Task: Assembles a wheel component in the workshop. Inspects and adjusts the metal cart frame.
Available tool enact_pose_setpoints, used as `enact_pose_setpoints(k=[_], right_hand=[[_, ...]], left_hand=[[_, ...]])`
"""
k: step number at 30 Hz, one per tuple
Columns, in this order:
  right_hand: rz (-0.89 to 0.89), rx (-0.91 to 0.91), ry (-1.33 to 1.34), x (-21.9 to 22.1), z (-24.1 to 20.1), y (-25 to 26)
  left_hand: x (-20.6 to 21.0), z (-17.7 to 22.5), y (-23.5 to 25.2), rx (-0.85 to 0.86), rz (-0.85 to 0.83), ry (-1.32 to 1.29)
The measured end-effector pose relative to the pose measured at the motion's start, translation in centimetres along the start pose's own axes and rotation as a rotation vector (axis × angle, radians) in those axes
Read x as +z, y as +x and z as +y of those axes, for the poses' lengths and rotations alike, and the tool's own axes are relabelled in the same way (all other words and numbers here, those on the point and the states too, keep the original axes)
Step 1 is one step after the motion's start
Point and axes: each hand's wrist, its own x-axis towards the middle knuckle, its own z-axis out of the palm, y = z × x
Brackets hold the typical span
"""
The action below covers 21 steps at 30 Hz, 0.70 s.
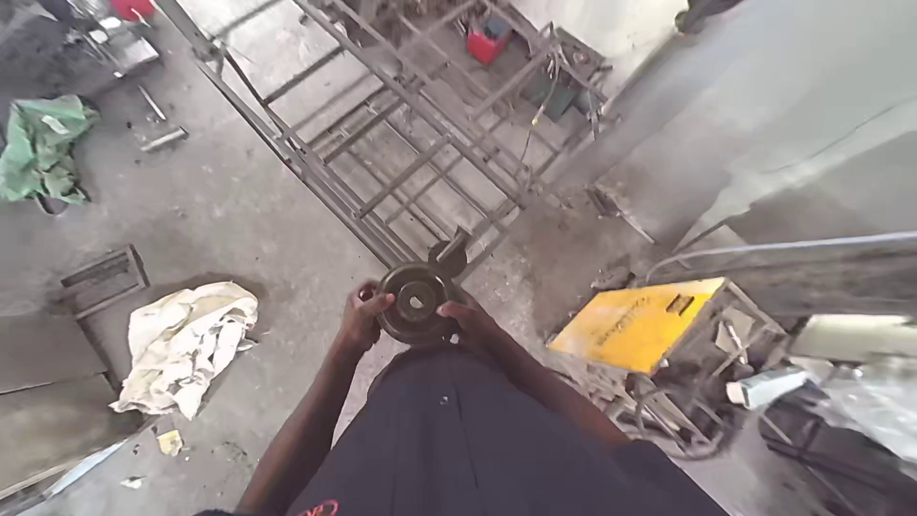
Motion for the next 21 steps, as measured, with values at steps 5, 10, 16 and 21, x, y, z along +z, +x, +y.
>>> enact_pose_setpoints(k=[5,10,16,21], right_hand=[[-0.001,0.119,0.022,-0.6,1.5,0.8],[0.023,0.171,0.048,-1.6,1.2,1.0],[-0.069,0.067,-0.038,-1.2,-1.1,-0.3],[-0.136,-0.088,-0.361,-2.6,0.2,1.0]], left_hand=[[-0.2,-2.9,0.0,-0.189,0.095,-0.131],[0.9,-3.4,0.5,-0.262,0.119,-0.129],[1.1,0.9,-0.8,-0.018,0.027,0.059],[-0.6,-1.0,-1.3,0.005,0.014,0.307]])
